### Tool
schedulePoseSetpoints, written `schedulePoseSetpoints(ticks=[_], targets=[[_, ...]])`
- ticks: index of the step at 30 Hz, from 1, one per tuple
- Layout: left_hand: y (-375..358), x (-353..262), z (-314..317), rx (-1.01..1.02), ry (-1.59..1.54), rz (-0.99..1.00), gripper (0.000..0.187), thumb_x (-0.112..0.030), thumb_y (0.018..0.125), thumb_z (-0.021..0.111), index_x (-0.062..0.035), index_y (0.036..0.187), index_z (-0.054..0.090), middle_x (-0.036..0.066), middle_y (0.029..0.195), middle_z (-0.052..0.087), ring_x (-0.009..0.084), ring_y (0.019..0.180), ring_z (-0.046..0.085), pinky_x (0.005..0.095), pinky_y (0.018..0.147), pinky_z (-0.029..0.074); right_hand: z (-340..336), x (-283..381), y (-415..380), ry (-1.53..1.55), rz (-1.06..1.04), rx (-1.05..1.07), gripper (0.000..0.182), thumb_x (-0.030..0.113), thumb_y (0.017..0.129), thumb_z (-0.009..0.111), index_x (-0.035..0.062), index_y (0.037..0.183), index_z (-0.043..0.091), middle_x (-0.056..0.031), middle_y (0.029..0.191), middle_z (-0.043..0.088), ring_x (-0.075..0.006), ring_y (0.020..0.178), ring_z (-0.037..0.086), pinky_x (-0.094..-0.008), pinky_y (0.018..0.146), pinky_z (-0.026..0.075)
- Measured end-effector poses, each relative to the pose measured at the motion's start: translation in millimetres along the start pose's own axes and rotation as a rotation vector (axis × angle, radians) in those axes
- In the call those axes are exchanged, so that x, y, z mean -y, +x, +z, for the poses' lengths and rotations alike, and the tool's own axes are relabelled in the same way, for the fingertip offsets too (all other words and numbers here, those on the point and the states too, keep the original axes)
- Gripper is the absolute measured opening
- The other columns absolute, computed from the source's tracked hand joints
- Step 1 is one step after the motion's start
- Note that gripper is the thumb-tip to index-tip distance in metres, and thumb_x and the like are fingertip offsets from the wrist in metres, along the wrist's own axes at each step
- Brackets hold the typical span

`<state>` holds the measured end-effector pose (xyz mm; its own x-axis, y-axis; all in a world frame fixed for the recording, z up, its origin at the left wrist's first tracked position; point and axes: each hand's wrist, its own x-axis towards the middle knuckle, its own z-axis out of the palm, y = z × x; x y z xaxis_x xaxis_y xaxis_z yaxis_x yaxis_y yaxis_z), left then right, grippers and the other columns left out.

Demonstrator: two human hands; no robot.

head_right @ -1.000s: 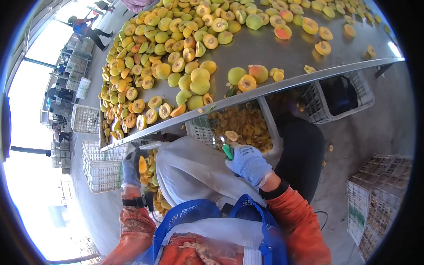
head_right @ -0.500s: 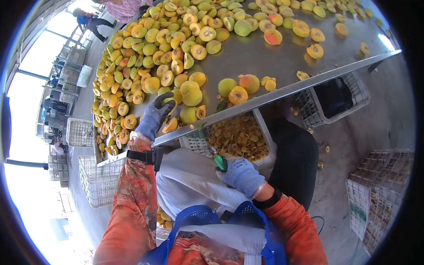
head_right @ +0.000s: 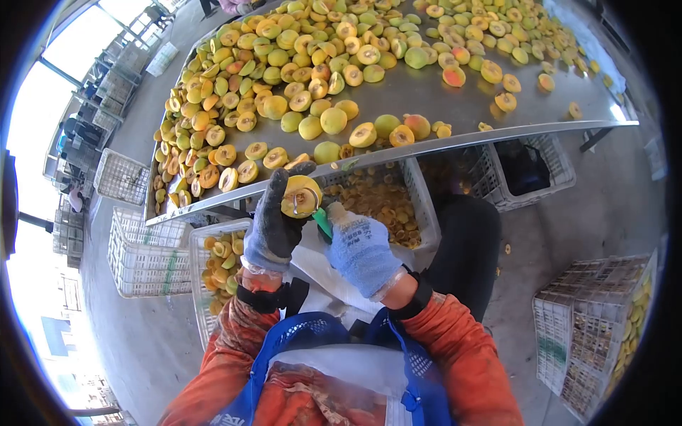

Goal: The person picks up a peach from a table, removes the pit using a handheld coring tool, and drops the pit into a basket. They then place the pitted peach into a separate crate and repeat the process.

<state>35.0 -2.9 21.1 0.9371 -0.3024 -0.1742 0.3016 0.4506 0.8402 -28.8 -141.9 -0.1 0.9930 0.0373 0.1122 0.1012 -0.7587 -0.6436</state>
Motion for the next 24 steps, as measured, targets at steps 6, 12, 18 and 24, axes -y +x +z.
schedulePoseSetpoints(ticks=[6, 12, 18, 24], targets=[[-21, -11, 15, 0.042, -0.148, 0.019, 0.051, -0.039, 0.092, 0.047, -0.0020, 0.127, 0.045, 0.009, 0.109, 0.059, 0.0200, 0.099, 0.059, 0.0337, 0.082, 0.050, -14, 15, -14, 0.154, 0.000, -0.090, 0.032, 0.023, 0.074, 0.068, 0.0041, 0.096, 0.056, -0.0168, 0.072, 0.062, -0.0332, 0.067, 0.062, -0.0407, 0.061, 0.049], [-24, 6, -41, 0.153, -0.384, -0.146, 0.059, -0.042, 0.087, 0.053, -0.0025, 0.130, 0.041, 0.010, 0.111, 0.059, 0.0220, 0.100, 0.058, 0.0394, 0.085, 0.049, -13, 4, -26, 0.417, 0.087, 0.028, 0.028, 0.029, 0.078, 0.063, 0.0045, 0.088, 0.054, -0.0189, 0.070, 0.061, -0.0357, 0.067, 0.061, -0.0431, 0.062, 0.048], [-38, 27, -53, 0.129, 0.849, 0.601, 0.075, -0.008, 0.068, 0.077, -0.0036, 0.131, 0.036, 0.010, 0.109, 0.062, 0.0166, 0.093, 0.062, 0.0339, 0.079, 0.051, -7, 3, -33, -0.079, -0.086, 0.147, 0.028, 0.033, 0.080, 0.062, 0.0070, 0.088, 0.053, -0.0158, 0.069, 0.062, -0.0340, 0.064, 0.062, -0.0416, 0.060, 0.049], [-70, -12, 18, -0.085, 0.731, 0.314, 0.071, -0.067, 0.084, 0.039, 0.0001, 0.097, 0.059, 0.010, 0.072, 0.063, 0.0190, 0.054, 0.061, 0.0287, 0.042, 0.050, -12, 8, -33, -0.205, -0.196, 0.178, 0.031, 0.036, 0.079, 0.062, 0.0079, 0.089, 0.053, -0.0132, 0.070, 0.062, -0.0317, 0.066, 0.063, -0.0399, 0.057, 0.049]])
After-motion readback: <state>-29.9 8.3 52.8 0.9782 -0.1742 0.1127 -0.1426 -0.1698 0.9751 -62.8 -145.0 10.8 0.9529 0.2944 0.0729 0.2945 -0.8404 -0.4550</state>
